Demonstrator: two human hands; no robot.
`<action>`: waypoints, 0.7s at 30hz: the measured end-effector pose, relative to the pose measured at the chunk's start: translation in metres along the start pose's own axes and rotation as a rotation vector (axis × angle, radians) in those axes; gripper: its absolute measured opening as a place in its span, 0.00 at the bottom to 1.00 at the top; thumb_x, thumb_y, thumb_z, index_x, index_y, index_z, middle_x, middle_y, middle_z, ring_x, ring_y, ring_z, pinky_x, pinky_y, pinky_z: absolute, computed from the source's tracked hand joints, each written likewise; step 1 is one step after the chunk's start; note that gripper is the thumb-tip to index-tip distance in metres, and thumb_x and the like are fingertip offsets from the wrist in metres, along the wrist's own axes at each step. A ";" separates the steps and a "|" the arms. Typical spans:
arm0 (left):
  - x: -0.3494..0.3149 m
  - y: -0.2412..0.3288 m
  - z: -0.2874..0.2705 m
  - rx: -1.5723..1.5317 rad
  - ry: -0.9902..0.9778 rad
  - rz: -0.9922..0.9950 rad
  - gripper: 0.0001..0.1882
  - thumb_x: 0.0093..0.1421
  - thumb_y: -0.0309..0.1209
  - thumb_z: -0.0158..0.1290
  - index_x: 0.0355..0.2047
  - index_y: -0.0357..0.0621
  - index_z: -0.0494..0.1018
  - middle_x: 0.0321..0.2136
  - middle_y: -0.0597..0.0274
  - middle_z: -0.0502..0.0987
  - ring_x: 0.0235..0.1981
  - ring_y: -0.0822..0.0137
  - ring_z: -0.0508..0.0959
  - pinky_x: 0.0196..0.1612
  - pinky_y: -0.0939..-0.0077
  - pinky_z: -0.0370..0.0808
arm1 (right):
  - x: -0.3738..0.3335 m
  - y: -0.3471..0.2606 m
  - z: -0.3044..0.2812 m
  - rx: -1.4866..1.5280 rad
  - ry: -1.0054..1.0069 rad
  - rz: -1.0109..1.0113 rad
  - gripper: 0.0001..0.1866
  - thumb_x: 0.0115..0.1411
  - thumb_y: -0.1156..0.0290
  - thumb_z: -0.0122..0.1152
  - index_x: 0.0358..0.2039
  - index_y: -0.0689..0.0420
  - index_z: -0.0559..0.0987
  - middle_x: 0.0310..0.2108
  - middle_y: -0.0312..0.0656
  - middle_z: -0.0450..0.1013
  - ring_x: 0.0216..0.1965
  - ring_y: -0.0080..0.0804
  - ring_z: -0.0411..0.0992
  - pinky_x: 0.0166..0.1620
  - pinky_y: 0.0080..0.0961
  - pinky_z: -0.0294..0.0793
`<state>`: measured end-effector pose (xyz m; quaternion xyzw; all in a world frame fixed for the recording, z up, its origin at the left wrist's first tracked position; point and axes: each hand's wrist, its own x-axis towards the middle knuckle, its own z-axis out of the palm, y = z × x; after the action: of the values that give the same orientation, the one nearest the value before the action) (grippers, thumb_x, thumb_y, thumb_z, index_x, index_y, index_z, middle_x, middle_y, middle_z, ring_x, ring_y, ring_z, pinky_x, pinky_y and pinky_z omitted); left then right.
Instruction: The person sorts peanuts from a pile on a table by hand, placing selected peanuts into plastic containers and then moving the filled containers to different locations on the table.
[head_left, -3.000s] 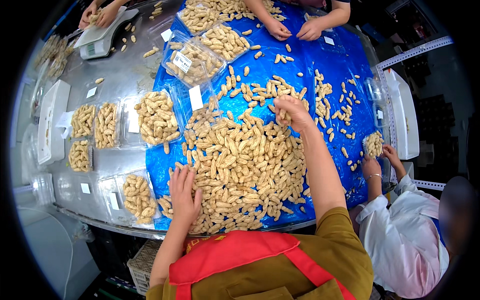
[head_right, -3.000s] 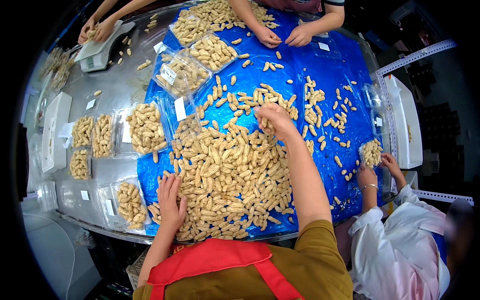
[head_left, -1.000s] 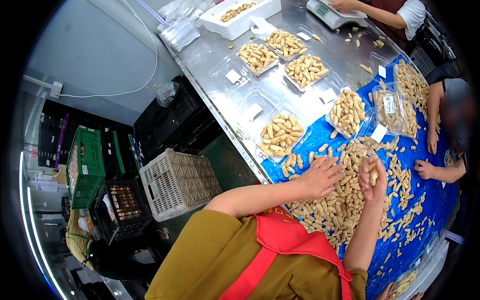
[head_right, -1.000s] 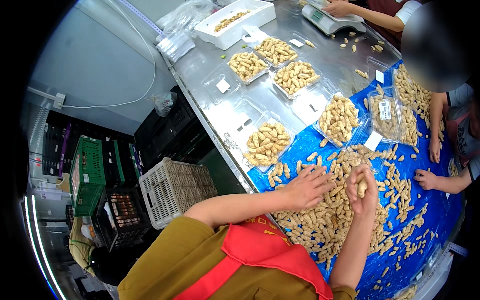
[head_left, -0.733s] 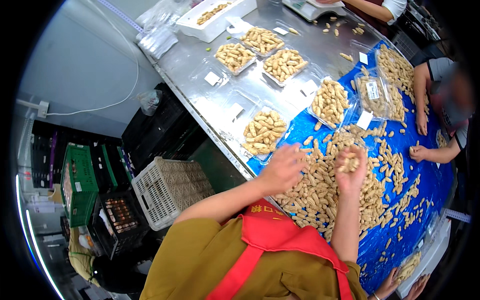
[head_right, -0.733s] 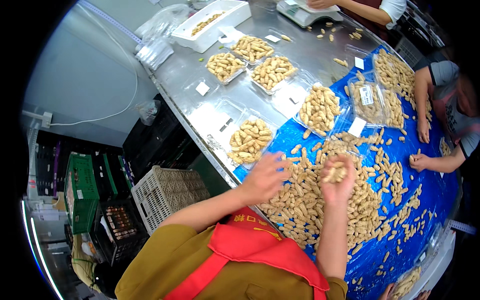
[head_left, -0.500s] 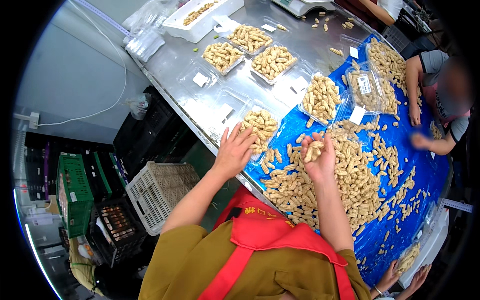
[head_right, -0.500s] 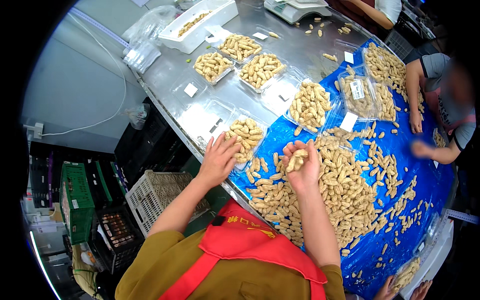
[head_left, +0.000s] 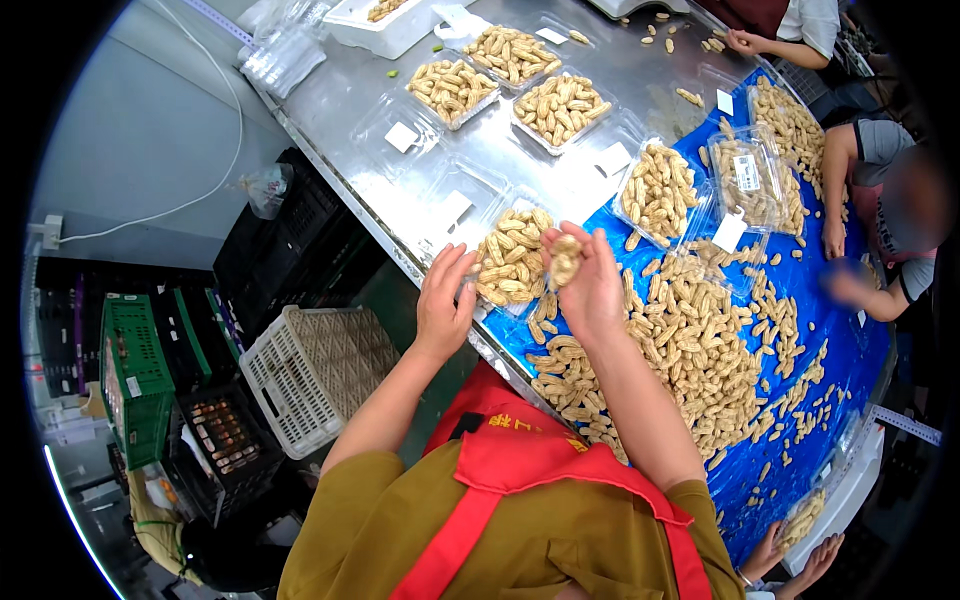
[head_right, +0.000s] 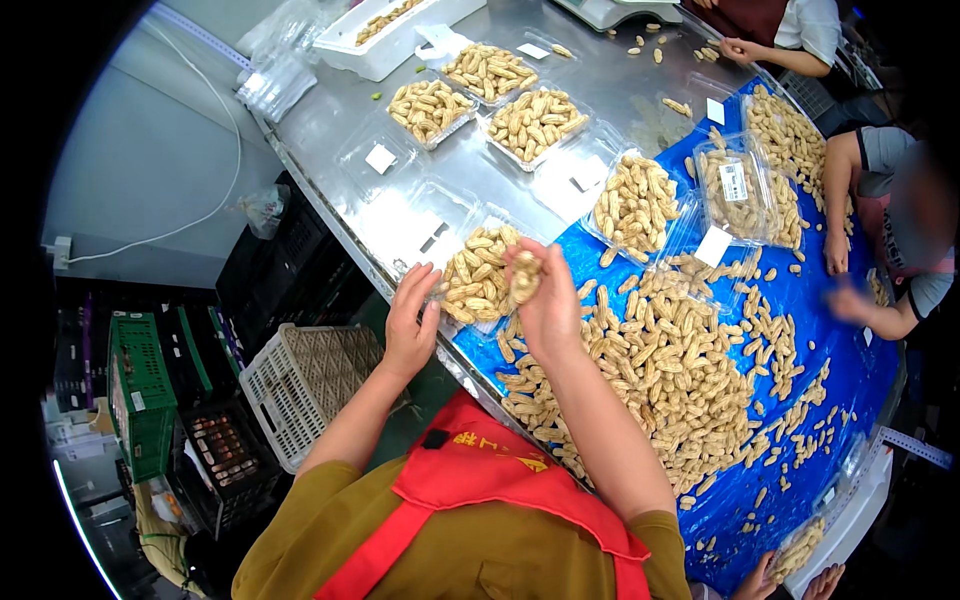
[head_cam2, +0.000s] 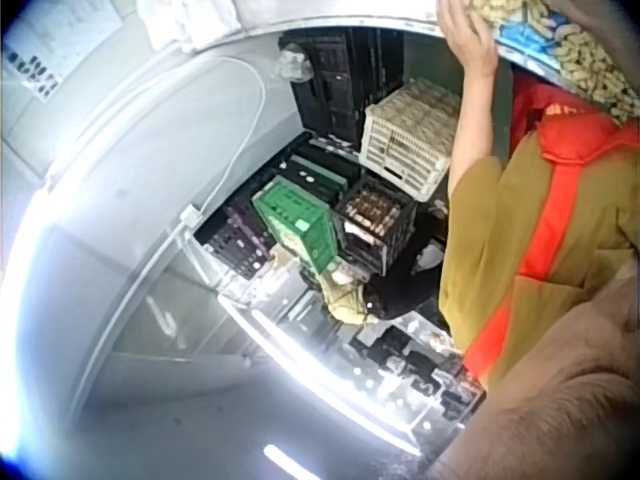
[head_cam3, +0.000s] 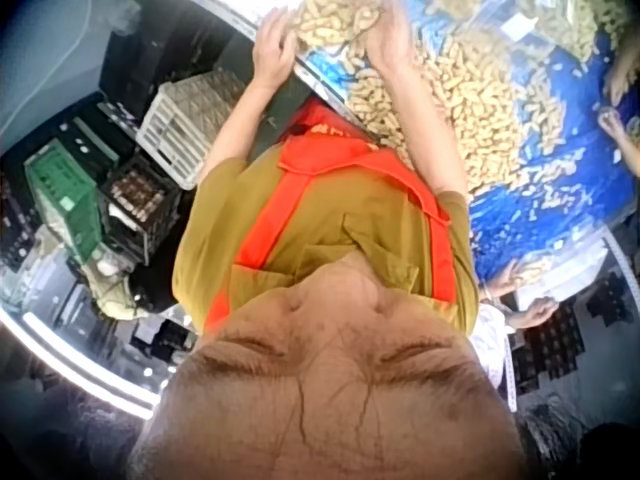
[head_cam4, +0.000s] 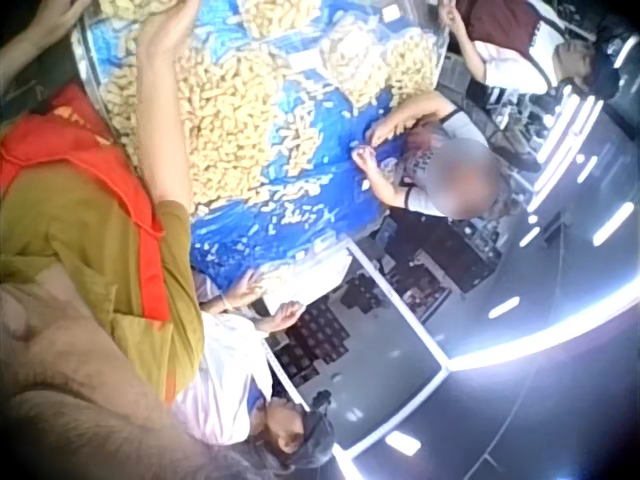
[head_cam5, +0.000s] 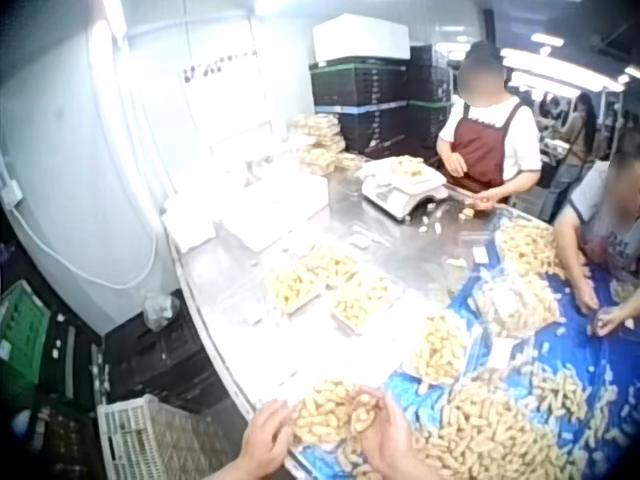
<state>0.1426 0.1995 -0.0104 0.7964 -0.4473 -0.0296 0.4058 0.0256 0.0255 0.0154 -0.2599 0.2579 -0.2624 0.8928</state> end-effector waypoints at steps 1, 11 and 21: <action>0.001 0.000 0.001 -0.010 0.006 -0.007 0.20 0.59 0.25 0.47 0.52 0.40 0.69 0.54 0.49 0.68 0.60 0.47 0.63 0.60 0.59 0.60 | 0.001 0.004 0.005 -0.083 -0.035 -0.011 0.32 0.68 0.49 0.38 0.56 0.67 0.63 0.57 0.53 0.61 0.60 0.40 0.60 0.66 0.35 0.51; 0.014 0.001 0.008 0.048 -0.106 0.076 0.24 0.62 0.30 0.43 0.59 0.40 0.63 0.59 0.47 0.63 0.63 0.46 0.58 0.64 0.56 0.54 | -0.014 -0.007 -0.026 -0.063 -0.013 -0.074 0.28 0.67 0.52 0.43 0.55 0.64 0.66 0.59 0.51 0.62 0.64 0.40 0.55 0.68 0.37 0.46; 0.053 0.012 0.024 0.183 -0.324 0.140 0.27 0.64 0.37 0.42 0.62 0.43 0.58 0.63 0.50 0.58 0.66 0.52 0.54 0.66 0.55 0.47 | -0.043 -0.013 -0.050 -0.118 0.037 -0.004 0.14 0.63 0.66 0.53 0.44 0.61 0.72 0.44 0.46 0.73 0.51 0.38 0.70 0.57 0.35 0.67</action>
<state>0.1562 0.1424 -0.0024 0.7817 -0.5620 -0.0885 0.2555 -0.0397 0.0254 0.0007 -0.3075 0.2887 -0.2531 0.8706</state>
